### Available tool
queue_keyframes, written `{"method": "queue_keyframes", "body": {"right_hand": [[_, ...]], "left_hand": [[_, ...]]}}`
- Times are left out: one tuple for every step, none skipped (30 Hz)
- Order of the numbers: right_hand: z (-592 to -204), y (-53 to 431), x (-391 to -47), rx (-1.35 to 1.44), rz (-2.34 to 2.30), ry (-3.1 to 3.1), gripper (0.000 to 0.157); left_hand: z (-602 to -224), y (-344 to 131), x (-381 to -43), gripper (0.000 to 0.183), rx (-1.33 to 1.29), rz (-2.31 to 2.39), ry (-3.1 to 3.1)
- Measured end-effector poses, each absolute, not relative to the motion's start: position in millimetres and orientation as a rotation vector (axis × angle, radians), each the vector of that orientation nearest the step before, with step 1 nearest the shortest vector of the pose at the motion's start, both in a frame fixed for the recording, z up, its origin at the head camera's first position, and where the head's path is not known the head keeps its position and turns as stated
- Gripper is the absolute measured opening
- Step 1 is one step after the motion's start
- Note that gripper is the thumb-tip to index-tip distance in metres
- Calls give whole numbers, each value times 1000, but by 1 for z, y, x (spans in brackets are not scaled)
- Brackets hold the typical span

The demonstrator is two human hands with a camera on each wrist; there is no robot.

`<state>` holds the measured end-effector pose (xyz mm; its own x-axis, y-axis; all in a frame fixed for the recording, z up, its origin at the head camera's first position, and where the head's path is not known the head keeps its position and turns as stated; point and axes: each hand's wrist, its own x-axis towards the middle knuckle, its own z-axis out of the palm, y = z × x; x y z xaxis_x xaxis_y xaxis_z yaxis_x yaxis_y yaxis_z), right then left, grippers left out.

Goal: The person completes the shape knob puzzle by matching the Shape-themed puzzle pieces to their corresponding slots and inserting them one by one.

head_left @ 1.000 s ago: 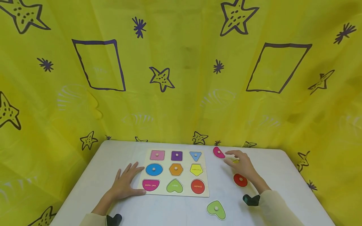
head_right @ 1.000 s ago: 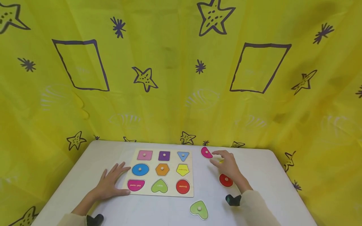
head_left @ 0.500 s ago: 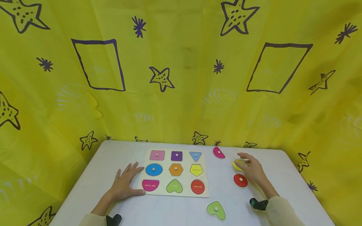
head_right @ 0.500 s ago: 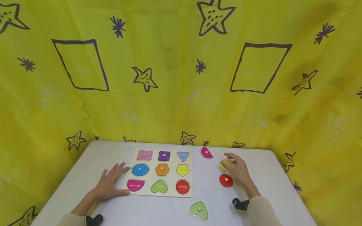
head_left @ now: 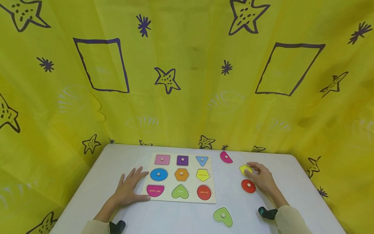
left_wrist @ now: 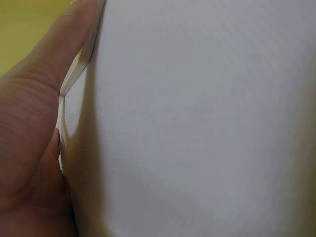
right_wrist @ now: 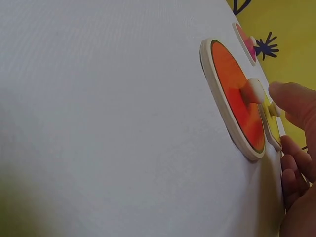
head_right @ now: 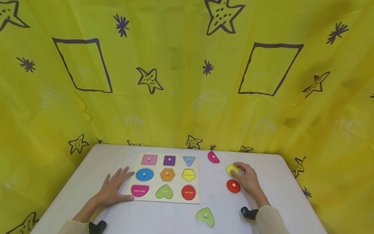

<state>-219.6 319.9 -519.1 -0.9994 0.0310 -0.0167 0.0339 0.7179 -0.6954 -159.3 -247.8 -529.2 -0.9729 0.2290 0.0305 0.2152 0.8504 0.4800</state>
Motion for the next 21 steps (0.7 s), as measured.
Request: {"method": "queue_keyframes", "body": {"right_hand": [[-520,320,-219,59,-1171,2912,52],[-521,320,-219,61,-1165,2917,52],[-522,320,-219,72,-1161,2919,51],[-522,321,-219,75,-1160,2921,49],[-523,321,-219,79,-1163,2921,48],[-523,321,-219,76,-1163,2923,47],[-524,321,-219,77,-1160,2927,46],[-524,322,-220,77,-1156,2931,45],[-525,322,-220,84,-1157,2932,43],[-525,322,-220,87,-1154,2934,42],[-526,322,-221,93,-1154,2935,41],[-526,322,-221,97,-1153,2936,40],[-527,322,-221,102,-1153,2936,38],[-528,322,-221,108,-1152,2935,37],[-529,322,-221,114,-1156,2933,36],[-529,322,-221,116,-1156,2933,35],[-530,322,-222,116,-1158,2933,35],[-530,322,-222,114,-1159,2934,35],[-530,322,-222,114,-1158,2935,35],[-530,321,-222,113,-1159,2936,35],[-529,321,-222,114,-1163,2935,35]], "left_hand": [[-529,-248,-159,101,358,773,2994],[-529,-248,-160,101,358,771,2994],[-529,-248,-160,101,359,770,2994],[-529,-248,-160,101,357,772,2994],[-529,-248,-160,101,358,776,2994],[-529,-248,-160,101,357,781,2993],[-529,-248,-160,101,357,781,2992],[-529,-247,-160,101,357,782,2991],[-529,-247,-160,101,357,783,2988],[-529,-247,-160,101,354,783,2987],[-529,-247,-160,101,350,783,2985],[-530,-247,-160,101,346,782,2984],[-530,-246,-160,102,345,779,2986],[-531,-246,-160,102,343,784,2986],[-531,-246,-160,102,342,788,2987],[-532,-246,-160,102,343,791,2991],[-532,-246,-160,102,345,799,2994],[-533,-246,-160,102,350,804,2999],[-533,-246,-160,102,357,813,3003],[-534,-246,-160,102,363,822,3006],[-535,-247,-160,102,374,827,3012]]}}
